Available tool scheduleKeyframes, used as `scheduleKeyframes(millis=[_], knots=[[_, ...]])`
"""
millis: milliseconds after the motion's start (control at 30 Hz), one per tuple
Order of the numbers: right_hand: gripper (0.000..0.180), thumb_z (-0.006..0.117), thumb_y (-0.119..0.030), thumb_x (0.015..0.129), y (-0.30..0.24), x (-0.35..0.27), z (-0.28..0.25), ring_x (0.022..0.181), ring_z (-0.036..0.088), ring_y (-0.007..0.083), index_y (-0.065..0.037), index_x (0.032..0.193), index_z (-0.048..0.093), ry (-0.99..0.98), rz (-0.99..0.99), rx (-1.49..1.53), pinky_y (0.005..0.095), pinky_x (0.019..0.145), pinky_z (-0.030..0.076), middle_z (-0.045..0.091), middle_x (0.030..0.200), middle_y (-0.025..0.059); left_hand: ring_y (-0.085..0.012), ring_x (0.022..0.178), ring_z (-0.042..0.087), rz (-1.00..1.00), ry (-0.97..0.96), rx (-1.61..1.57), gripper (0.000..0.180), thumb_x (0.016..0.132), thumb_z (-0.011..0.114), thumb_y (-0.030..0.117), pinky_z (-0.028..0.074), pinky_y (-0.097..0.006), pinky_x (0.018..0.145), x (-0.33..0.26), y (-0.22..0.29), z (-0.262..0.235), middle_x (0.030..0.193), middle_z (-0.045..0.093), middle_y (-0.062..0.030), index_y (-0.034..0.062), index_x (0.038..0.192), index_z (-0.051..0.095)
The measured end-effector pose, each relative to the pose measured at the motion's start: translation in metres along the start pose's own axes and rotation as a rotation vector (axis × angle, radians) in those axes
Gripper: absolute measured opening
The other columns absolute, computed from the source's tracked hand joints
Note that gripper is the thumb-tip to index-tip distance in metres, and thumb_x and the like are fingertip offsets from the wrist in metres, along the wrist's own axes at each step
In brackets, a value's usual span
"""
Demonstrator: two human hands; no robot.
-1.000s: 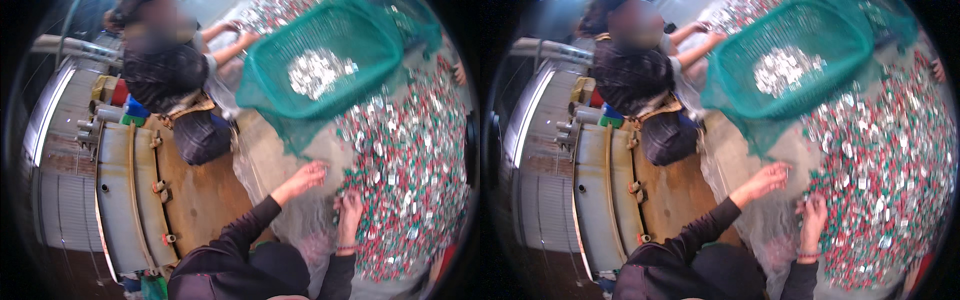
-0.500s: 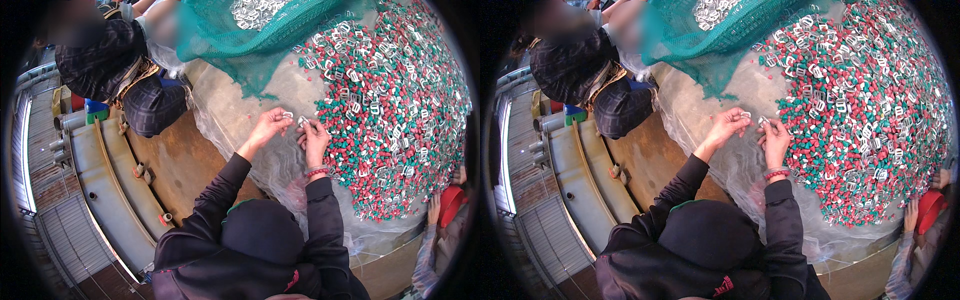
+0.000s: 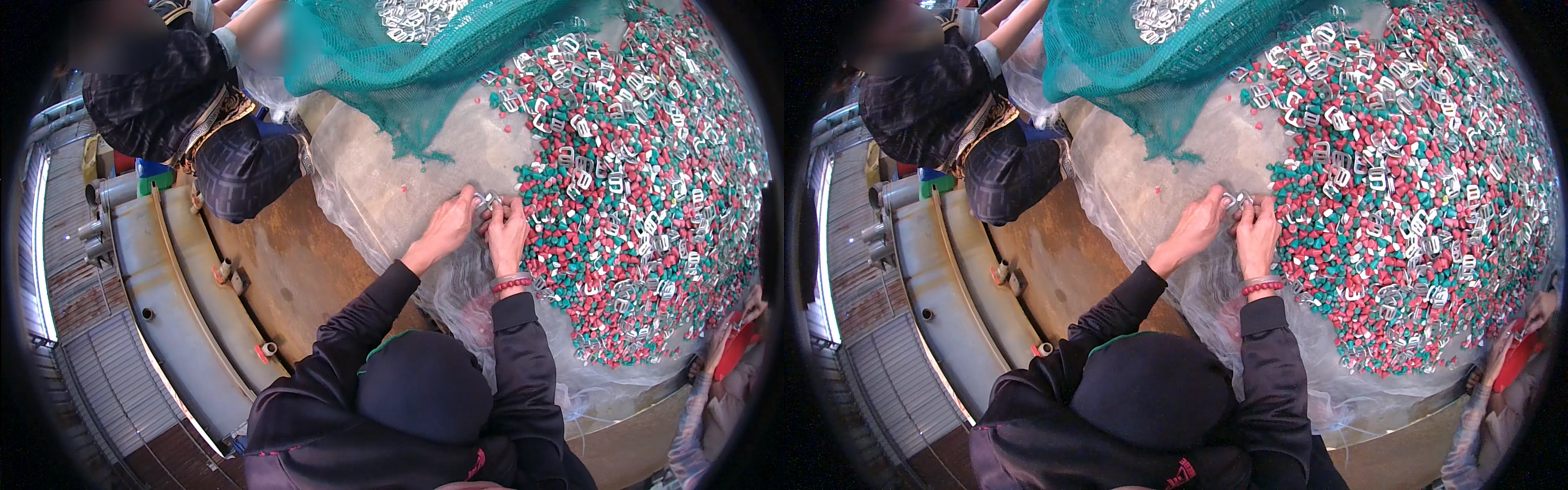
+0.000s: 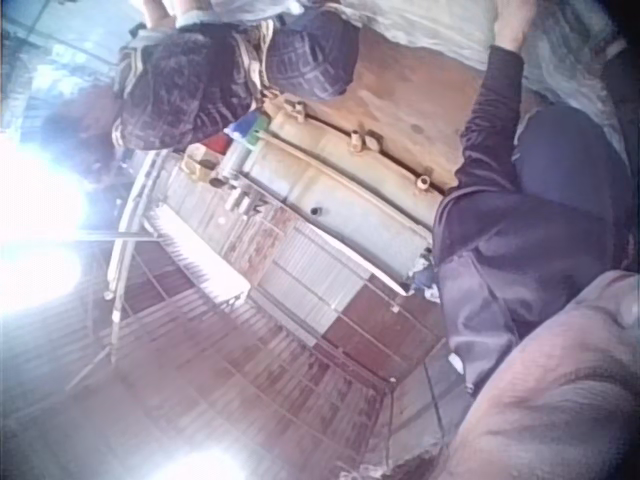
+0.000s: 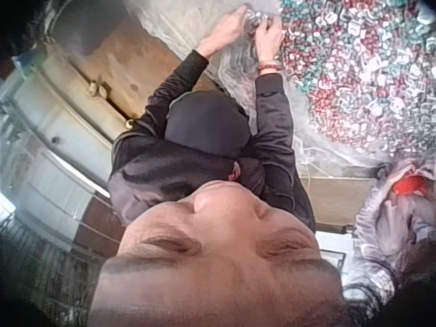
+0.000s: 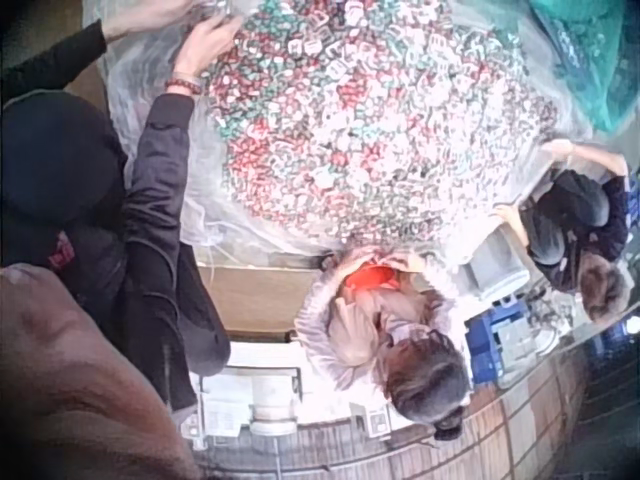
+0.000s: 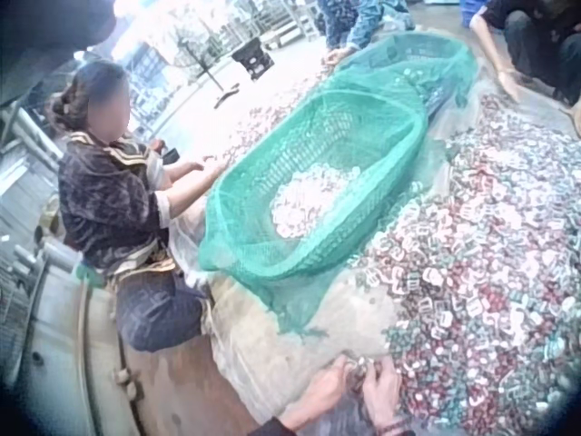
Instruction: The person sits on the floor and sorts a large pile of red, green, and white plastic bottle caps by hand. They pick up individual caps and place them into a green mesh basket. Other workers are visible nearby performing similar sorting tasks.
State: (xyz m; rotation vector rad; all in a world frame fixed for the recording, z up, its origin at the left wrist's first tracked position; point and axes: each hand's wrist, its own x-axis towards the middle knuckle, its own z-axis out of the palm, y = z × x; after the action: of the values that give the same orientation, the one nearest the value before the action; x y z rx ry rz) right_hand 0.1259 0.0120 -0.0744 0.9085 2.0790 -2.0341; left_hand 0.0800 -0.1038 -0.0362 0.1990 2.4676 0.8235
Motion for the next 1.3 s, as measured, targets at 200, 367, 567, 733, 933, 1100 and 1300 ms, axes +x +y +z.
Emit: scheduleKeyframes(millis=[200, 367, 567, 733, 933, 1100, 1300], knots=[[0.011, 0.054, -0.010, 0.093, -0.003, 0.001, 0.000, 0.059, 0.063, 0.0259, 0.001, 0.096, 0.054, 0.016, -0.017, -0.073, 0.0373, 0.052, 0.046, 0.065, 0.070, 0.0138, -0.0496, 0.072, 0.057, 0.110, 0.024, 0.072, 0.017, 0.100, 0.044, 0.018, 0.041, -0.054, 0.058, 0.006, 0.002, 0.005, 0.075, 0.058, -0.0287, 0.0020, 0.097, 0.039], [0.013, 0.055, -0.012, 0.092, -0.008, -0.002, -0.003, 0.069, 0.065, 0.0368, 0.001, 0.092, 0.055, 0.040, -0.012, -0.124, 0.0449, 0.061, 0.048, 0.067, 0.074, 0.0184, -0.0473, 0.070, 0.060, 0.189, 0.027, 0.224, 0.016, 0.098, 0.044, 0.017, 0.045, -0.055, 0.058, 0.008, 0.006, 0.004, 0.071, 0.059, -0.0273, 0.0013, 0.097, 0.039], [0.013, 0.055, -0.012, 0.092, -0.010, 0.000, -0.004, 0.071, 0.064, 0.0411, 0.000, 0.092, 0.054, 0.043, -0.056, -0.134, 0.0471, 0.062, 0.047, 0.066, 0.075, 0.0207, -0.0434, 0.070, 0.065, 0.108, -0.001, 0.437, 0.017, 0.094, 0.049, 0.016, 0.052, -0.052, 0.058, 0.007, 0.026, 0.006, 0.079, 0.062, -0.0231, 0.0021, 0.096, 0.040], [0.012, 0.055, -0.012, 0.091, -0.002, 0.003, -0.007, 0.076, 0.063, 0.0439, 0.000, 0.092, 0.053, 0.042, -0.103, -0.141, 0.0496, 0.065, 0.046, 0.065, 0.078, 0.0226, -0.0367, 0.069, 0.068, 0.135, -0.034, 0.595, 0.017, 0.091, 0.053, 0.014, 0.054, -0.045, 0.053, 0.012, 0.033, 0.012, 0.080, 0.061, -0.0202, 0.0016, 0.095, 0.042], [0.012, 0.054, -0.011, 0.091, 0.002, 0.005, -0.010, 0.080, 0.062, 0.0455, 0.001, 0.094, 0.054, 0.000, -0.124, -0.146, 0.0497, 0.066, 0.047, 0.065, 0.083, 0.0240, -0.0354, 0.069, 0.068, 0.263, -0.086, 0.712, 0.020, 0.088, 0.055, 0.014, 0.054, -0.045, 0.052, 0.018, 0.031, 0.009, 0.078, 0.061, -0.0219, -0.0007, 0.096, 0.045], [0.009, 0.052, -0.007, 0.093, 0.004, 0.005, -0.012, 0.056, 0.065, 0.0269, 0.002, 0.094, 0.052, -0.117, 0.009, 0.088, 0.0382, 0.049, 0.049, 0.064, 0.073, 0.0155, -0.0428, 0.075, 0.066, 0.232, -0.222, 0.585, 0.026, 0.091, 0.053, 0.023, 0.052, -0.052, 0.066, 0.035, 0.029, -0.009, 0.083, 0.065, -0.0276, -0.0018, 0.099, 0.052], [0.009, 0.047, -0.003, 0.096, -0.006, 0.003, -0.013, 0.050, 0.060, 0.0153, 0.003, 0.102, 0.051, -0.134, 0.047, 0.182, 0.0262, 0.041, 0.045, 0.061, 0.069, 0.0100, -0.0477, 0.080, 0.062, 0.106, 0.016, 0.259, 0.021, 0.097, 0.048, 0.022, 0.048, -0.053, 0.067, 0.028, 0.019, -0.029, 0.086, 0.063, -0.0289, 0.0017, 0.101, 0.054]])
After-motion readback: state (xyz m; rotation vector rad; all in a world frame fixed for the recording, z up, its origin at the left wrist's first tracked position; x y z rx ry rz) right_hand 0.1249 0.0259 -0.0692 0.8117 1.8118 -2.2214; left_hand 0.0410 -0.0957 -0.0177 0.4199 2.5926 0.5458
